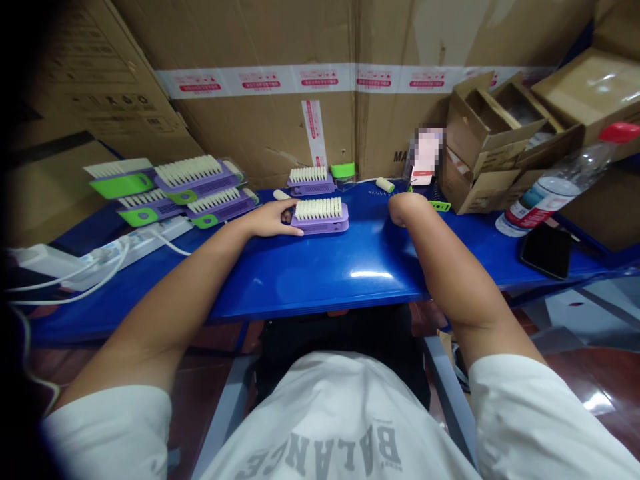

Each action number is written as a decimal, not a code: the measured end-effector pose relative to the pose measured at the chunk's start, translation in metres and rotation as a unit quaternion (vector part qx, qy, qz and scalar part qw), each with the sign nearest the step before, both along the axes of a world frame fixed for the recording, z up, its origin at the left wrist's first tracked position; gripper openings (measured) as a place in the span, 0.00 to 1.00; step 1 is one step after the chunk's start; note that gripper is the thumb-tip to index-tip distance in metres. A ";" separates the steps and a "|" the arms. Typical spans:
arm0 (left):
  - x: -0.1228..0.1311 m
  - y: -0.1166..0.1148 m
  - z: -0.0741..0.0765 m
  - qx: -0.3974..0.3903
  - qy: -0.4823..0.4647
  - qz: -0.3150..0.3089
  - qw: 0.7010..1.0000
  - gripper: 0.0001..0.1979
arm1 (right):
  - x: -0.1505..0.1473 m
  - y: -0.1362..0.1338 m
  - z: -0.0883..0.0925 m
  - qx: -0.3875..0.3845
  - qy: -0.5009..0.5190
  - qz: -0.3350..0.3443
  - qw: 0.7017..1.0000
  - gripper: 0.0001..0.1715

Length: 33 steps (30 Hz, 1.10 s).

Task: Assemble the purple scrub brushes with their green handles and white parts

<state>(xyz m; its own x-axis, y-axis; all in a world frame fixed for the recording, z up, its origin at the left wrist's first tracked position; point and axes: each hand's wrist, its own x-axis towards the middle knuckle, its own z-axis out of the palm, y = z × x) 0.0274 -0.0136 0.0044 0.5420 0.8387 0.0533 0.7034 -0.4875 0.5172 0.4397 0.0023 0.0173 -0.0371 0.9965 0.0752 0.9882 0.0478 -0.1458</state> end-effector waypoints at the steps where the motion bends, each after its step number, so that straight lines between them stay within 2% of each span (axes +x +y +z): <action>1: 0.000 0.000 0.000 -0.001 0.003 0.002 1.000 0.56 | -0.004 -0.002 0.003 -0.070 -0.034 -0.013 0.997 0.30; 3: 0.000 0.000 0.001 -0.002 0.010 0.005 1.000 0.56 | -0.012 -0.005 0.010 -0.116 -0.087 0.027 0.989 0.29; 6: 0.000 0.000 0.001 0.002 0.011 0.003 1.000 0.55 | -0.024 -0.012 0.021 -0.087 -0.131 0.084 0.984 0.34; 8: 0.000 0.000 0.001 0.006 0.008 0.000 1.000 0.55 | -0.030 -0.017 0.026 -0.074 -0.093 0.100 0.988 0.40; 10: 0.000 0.001 0.000 0.005 0.007 -0.001 1.000 0.55 | -0.035 -0.020 0.029 -0.069 -0.028 0.112 0.991 0.42; 13: -0.001 0.001 -0.001 0.005 0.006 0.000 1.000 0.56 | -0.042 -0.020 0.027 -0.089 0.097 0.115 0.985 0.38; 17: -0.001 0.001 -0.001 0.003 0.007 -0.002 1.000 0.56 | -0.048 -0.016 0.019 -0.081 0.215 0.098 0.968 0.42; 21: 0.000 -0.001 0.001 -0.001 0.004 0.000 1.000 0.55 | -0.048 -0.012 0.016 -0.062 0.203 0.085 0.974 0.39; 26: 0.000 -0.001 0.001 -0.006 0.003 -0.001 1.000 0.55 | -0.047 -0.010 0.016 0.000 0.143 0.129 0.981 0.39; 30: -0.001 0.001 -0.001 -0.003 0.012 0.002 1.000 0.55 | -0.049 -0.009 0.011 0.028 0.159 0.161 0.974 0.40; 33: -0.001 0.001 0.000 -0.001 0.013 -0.004 1.000 0.55 | -0.046 -0.005 0.008 0.046 0.191 0.168 0.966 0.36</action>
<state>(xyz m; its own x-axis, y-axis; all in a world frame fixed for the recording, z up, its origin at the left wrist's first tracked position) 0.0264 -0.0129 0.0041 0.5493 0.8348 0.0377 0.7128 -0.4917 0.5002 0.3940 -0.0028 0.0251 -0.3094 0.9216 0.2343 0.7900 0.3863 -0.4762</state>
